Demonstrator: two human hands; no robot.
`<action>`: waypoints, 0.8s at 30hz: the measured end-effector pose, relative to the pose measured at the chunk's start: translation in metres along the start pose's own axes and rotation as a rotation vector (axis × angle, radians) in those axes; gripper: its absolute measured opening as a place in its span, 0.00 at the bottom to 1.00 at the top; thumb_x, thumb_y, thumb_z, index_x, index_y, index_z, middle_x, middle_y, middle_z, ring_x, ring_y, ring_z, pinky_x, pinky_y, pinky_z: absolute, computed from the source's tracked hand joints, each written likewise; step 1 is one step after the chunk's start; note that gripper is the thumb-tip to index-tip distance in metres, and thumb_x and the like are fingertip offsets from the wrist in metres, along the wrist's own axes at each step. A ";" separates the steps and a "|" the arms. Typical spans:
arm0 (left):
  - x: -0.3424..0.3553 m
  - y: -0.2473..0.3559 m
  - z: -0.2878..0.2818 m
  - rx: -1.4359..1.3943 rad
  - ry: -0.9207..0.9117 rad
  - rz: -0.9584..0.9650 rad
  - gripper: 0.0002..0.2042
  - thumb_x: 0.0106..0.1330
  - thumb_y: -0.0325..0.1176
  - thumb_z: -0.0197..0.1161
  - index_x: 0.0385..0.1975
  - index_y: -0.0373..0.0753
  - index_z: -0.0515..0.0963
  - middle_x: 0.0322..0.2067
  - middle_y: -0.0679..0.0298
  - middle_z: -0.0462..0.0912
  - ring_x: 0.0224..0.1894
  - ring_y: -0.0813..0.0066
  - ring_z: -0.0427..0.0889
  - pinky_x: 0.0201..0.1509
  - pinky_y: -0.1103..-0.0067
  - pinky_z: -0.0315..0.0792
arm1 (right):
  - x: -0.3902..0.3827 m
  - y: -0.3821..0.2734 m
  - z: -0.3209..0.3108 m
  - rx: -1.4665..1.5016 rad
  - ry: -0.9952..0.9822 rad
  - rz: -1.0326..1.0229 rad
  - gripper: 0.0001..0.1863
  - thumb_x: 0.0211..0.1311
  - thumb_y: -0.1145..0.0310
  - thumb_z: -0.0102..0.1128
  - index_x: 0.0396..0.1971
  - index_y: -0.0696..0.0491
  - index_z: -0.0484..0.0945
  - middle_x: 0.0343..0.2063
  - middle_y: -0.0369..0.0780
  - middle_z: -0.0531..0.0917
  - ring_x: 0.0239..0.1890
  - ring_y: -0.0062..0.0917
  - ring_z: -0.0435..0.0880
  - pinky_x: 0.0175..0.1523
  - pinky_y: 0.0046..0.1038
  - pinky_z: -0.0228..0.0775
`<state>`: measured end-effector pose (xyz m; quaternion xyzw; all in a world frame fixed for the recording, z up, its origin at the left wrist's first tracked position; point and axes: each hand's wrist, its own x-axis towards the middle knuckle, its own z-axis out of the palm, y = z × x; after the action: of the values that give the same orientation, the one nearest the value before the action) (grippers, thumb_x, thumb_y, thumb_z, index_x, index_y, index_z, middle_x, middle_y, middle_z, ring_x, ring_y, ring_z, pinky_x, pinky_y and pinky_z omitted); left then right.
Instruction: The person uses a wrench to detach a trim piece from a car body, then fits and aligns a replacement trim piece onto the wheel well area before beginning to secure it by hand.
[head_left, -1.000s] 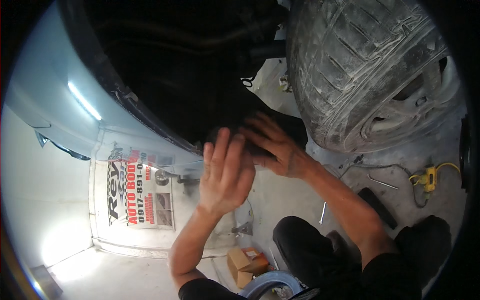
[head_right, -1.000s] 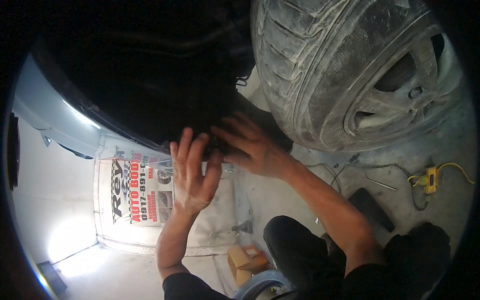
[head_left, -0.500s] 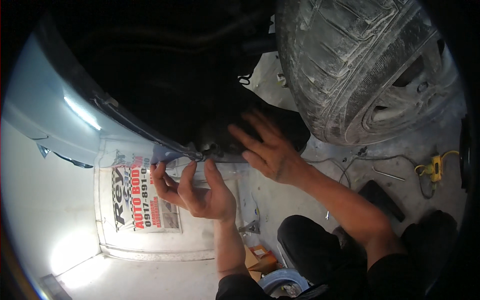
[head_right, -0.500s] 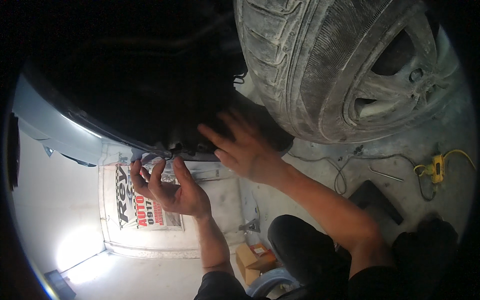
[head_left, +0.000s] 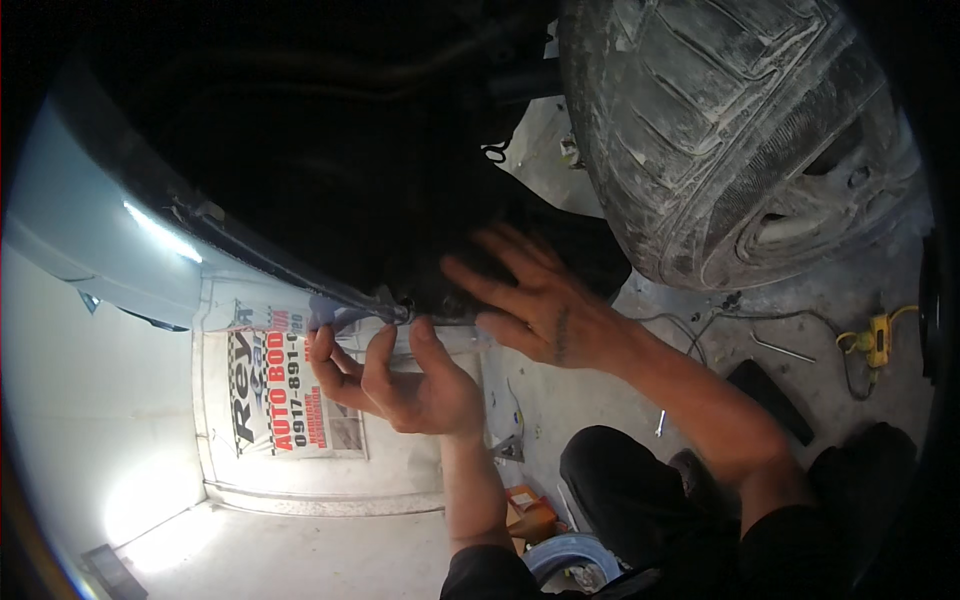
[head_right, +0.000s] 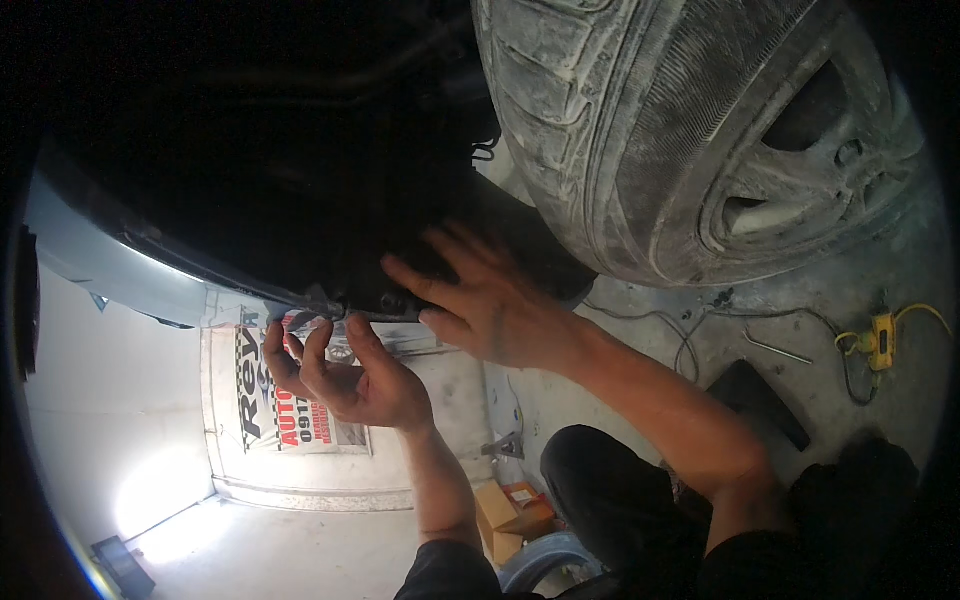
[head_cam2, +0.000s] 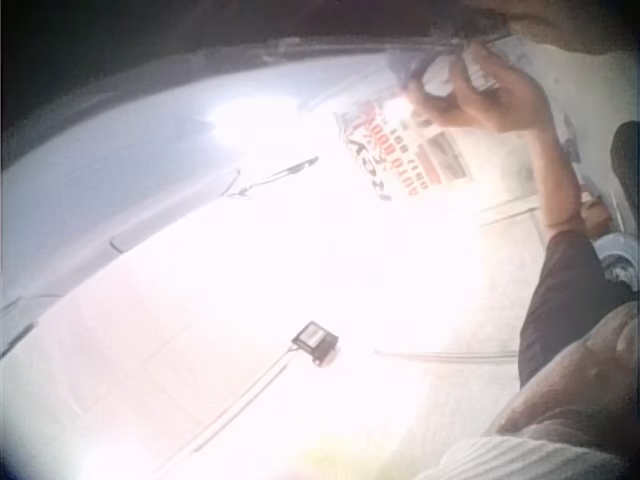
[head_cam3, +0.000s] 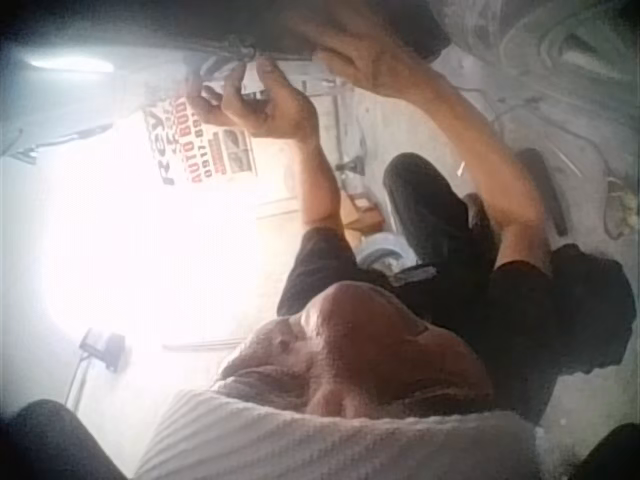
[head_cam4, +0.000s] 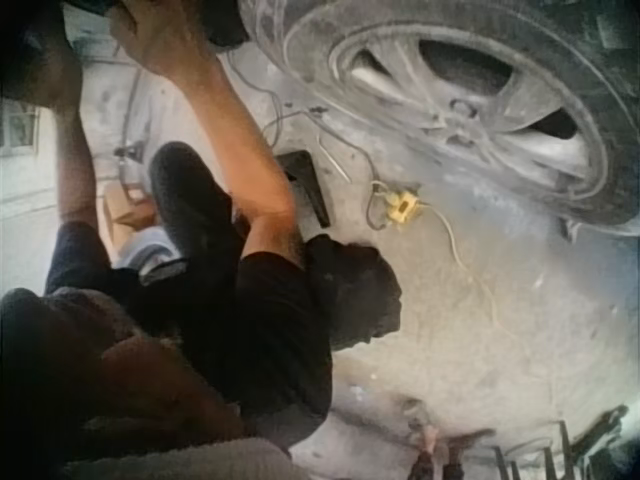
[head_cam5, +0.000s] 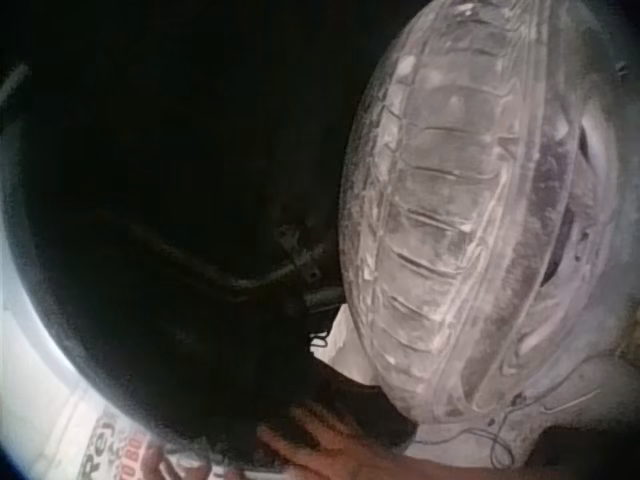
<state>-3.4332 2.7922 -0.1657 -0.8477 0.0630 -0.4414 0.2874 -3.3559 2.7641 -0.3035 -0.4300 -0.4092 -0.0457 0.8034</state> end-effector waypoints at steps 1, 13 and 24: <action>0.001 -0.001 -0.001 0.021 -0.012 0.016 0.10 0.62 0.22 0.64 0.42 0.39 0.74 0.61 0.52 0.62 0.64 0.56 0.64 0.58 0.67 0.70 | 0.002 0.002 -0.003 0.014 -0.013 -0.024 0.30 0.65 0.62 0.55 0.68 0.42 0.64 0.65 0.55 0.62 0.69 0.53 0.57 0.71 0.53 0.49; -0.015 -0.015 -0.004 -0.044 -0.117 0.040 0.24 0.55 0.27 0.71 0.52 0.44 0.71 0.67 0.50 0.53 0.72 0.44 0.52 0.70 0.50 0.56 | 0.003 0.019 -0.004 0.401 -0.046 0.079 0.32 0.62 0.66 0.58 0.68 0.46 0.63 0.67 0.46 0.63 0.71 0.42 0.58 0.76 0.48 0.40; -0.015 -0.012 0.003 0.137 -0.105 0.198 0.28 0.56 0.37 0.72 0.58 0.50 0.72 0.69 0.47 0.51 0.73 0.44 0.48 0.71 0.46 0.51 | 0.005 0.030 -0.012 -0.049 -0.112 -0.039 0.39 0.61 0.62 0.63 0.71 0.44 0.56 0.67 0.44 0.63 0.72 0.43 0.55 0.75 0.47 0.46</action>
<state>-3.4414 2.8083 -0.1710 -0.8377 0.1011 -0.3691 0.3896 -3.3328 2.7758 -0.3235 -0.4433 -0.4608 -0.0471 0.7674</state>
